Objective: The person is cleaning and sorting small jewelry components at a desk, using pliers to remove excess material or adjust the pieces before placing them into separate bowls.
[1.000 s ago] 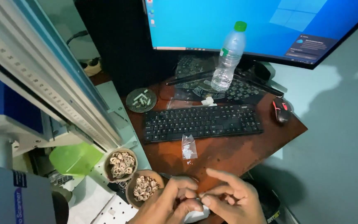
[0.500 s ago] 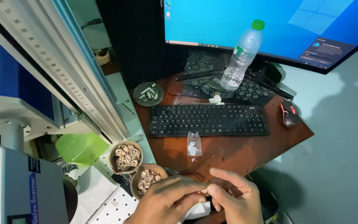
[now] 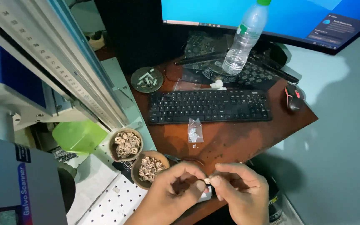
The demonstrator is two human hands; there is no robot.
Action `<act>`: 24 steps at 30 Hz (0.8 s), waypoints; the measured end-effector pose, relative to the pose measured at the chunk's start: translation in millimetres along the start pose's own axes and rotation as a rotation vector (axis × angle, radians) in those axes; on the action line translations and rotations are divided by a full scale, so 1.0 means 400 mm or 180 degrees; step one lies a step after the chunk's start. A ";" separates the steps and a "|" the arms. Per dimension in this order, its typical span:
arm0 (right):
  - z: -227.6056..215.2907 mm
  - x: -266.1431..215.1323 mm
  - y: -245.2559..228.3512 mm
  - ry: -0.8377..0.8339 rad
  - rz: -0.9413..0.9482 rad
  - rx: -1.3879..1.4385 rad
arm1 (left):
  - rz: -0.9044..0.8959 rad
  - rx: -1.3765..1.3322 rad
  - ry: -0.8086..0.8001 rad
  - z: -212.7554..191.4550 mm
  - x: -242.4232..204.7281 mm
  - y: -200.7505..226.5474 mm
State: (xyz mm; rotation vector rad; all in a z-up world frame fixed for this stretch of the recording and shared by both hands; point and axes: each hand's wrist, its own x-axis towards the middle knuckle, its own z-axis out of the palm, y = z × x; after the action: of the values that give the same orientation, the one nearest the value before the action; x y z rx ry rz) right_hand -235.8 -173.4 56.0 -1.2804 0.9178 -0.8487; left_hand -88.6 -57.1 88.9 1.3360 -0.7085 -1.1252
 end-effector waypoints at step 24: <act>0.021 -0.048 -0.043 0.0083 -0.1103 -0.0732 | 0.0459 -0.0018 0.0760 0.013 -0.016 -0.042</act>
State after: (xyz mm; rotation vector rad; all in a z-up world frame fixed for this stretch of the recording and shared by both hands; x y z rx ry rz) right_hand -236.1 -154.4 75.2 -1.6630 0.8438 -1.0519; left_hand -99.4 -51.2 74.5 1.3647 -0.6145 -0.8360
